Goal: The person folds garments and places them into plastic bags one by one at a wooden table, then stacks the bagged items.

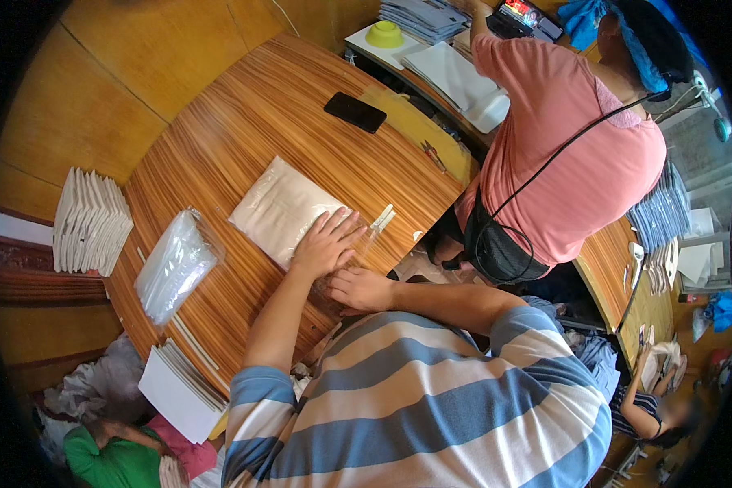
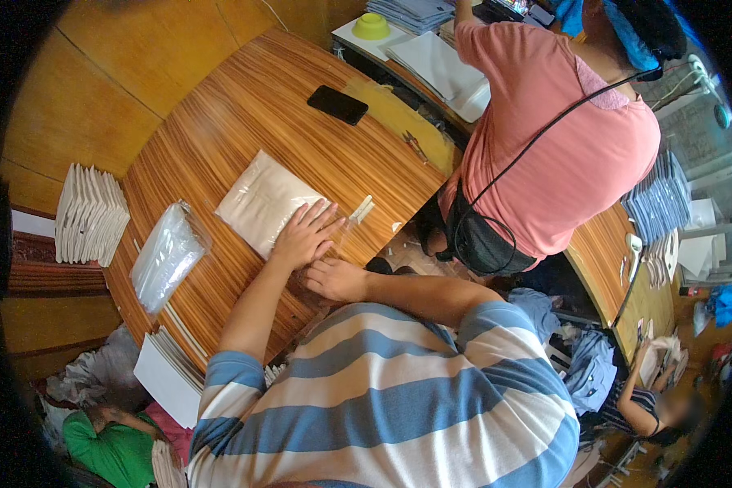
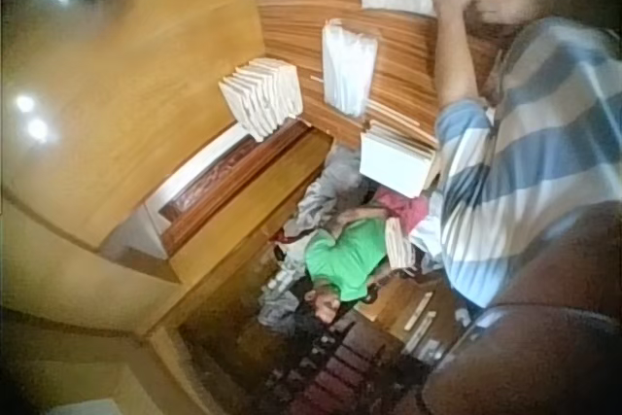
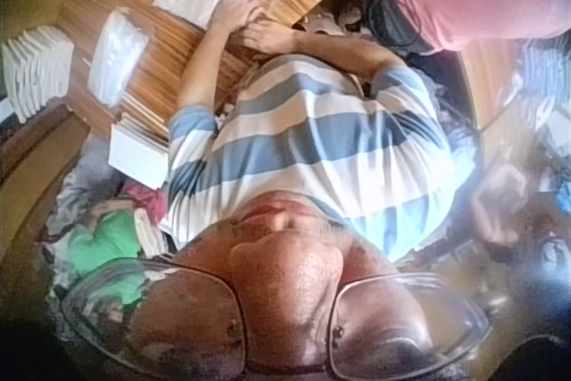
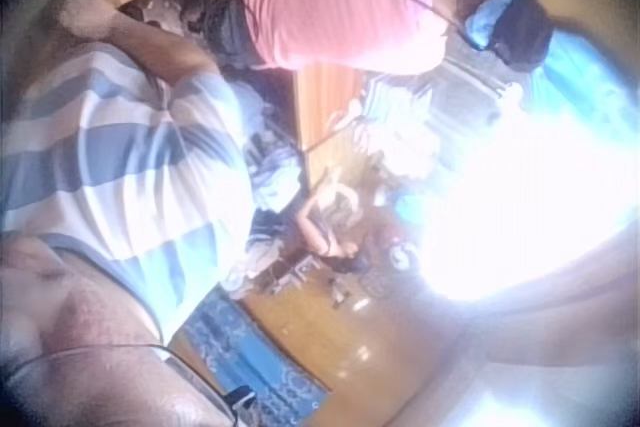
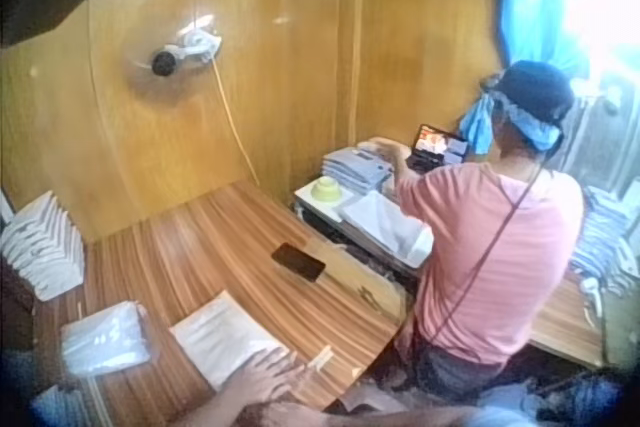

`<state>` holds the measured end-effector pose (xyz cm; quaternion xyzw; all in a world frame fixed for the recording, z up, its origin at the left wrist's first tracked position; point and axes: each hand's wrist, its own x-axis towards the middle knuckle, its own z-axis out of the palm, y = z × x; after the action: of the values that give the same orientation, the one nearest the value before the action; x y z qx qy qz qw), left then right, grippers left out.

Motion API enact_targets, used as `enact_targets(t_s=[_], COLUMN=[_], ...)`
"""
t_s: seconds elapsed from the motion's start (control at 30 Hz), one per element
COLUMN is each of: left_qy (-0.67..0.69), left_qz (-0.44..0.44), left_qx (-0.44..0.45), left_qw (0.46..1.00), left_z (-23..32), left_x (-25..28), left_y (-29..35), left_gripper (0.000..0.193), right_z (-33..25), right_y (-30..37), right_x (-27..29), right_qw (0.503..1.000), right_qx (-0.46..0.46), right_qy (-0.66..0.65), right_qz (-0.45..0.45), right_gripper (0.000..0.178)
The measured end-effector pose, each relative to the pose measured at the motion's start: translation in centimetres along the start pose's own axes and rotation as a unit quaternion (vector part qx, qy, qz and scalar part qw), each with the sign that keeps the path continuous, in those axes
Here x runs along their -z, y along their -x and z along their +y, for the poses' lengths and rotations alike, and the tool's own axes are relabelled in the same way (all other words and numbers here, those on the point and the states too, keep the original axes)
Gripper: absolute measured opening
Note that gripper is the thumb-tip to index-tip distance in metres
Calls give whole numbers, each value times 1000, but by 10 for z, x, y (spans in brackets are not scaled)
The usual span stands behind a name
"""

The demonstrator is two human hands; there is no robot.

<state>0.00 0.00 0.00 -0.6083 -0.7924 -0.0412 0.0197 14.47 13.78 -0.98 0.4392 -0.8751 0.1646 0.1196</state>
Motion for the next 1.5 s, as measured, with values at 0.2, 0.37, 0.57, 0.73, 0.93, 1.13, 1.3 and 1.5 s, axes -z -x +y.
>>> enact_targets(t_s=[0.2, 0.37, 0.57, 0.73, 0.93, 1.13, 1.3, 1.5], left_qy=[16, 27, -22, 30, 11, 158, 278, 557], left_qz=[-4, -8, -43, 69, -111, 41, 265, 414], left_qx=[13, 10, -16, 94, 221, 249, 391, 527], left_qw=[1000, 1000, 999, 993, 969, 955, 836, 491], left_z=[4, 9, 5, 56, 142, 159, 148, 76], left_x=[7, 3, 2, -1, 10, 5, 50, -1], left_y=[1, 7, 13, 64, 155, 169, 143, 119], left_gripper=[66, 67, 66, 73, 70, 44, 20, 30], right_z=[-4, -5, 28, 58, 66, 57, 49, 71], right_y=[2, 8, 37, 76, 99, 102, 66, -19], right_x=[5, 20, 39, 64, 45, 46, 68, 7], right_qw=[998, 991, 1000, 997, 997, 995, 928, 742], right_qx=[50, 131, 18, -38, 10, 27, -220, -427], right_qy=[21, 16, -10, 20, 1, -94, -280, -421], right_qz=[-11, -32, -6, -65, -71, -4, 110, 299], right_gripper=[16, 19, 48, 57, 48, 26, 13, 15])
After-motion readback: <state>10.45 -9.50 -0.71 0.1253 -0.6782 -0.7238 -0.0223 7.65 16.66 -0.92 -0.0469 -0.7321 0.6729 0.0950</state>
